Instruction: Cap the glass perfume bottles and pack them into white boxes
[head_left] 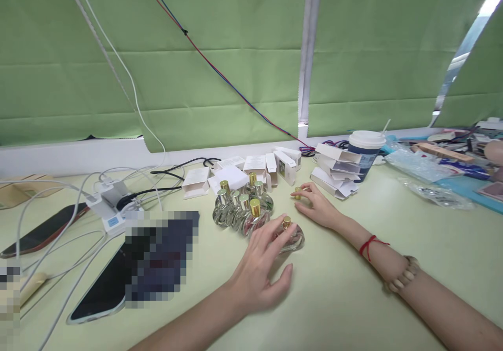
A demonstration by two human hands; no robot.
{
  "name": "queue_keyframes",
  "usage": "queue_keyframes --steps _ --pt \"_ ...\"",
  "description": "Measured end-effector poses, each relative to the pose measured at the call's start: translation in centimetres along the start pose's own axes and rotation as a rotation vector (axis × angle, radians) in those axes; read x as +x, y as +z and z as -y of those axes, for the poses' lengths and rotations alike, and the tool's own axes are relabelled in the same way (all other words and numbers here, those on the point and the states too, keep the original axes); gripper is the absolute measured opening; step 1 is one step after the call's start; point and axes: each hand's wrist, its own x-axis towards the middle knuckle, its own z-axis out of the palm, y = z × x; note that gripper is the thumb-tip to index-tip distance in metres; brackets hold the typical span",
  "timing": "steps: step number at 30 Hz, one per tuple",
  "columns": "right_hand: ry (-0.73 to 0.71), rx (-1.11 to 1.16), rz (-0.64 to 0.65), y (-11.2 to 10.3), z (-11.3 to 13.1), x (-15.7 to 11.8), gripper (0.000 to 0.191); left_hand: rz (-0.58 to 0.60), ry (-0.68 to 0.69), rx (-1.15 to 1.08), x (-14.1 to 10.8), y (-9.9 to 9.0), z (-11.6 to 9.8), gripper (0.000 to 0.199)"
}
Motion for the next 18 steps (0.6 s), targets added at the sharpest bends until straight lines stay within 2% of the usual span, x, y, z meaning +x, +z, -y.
queue_keyframes --steps 13,18 --pt "-0.019 0.029 -0.024 -0.2 0.3 0.1 0.028 -0.001 -0.018 0.011 0.0 0.0 -0.2 0.063" --pt "-0.067 0.220 -0.184 -0.6 1.8 0.0 0.020 -0.002 -0.013 0.006 0.1 0.1 -0.2 0.062"
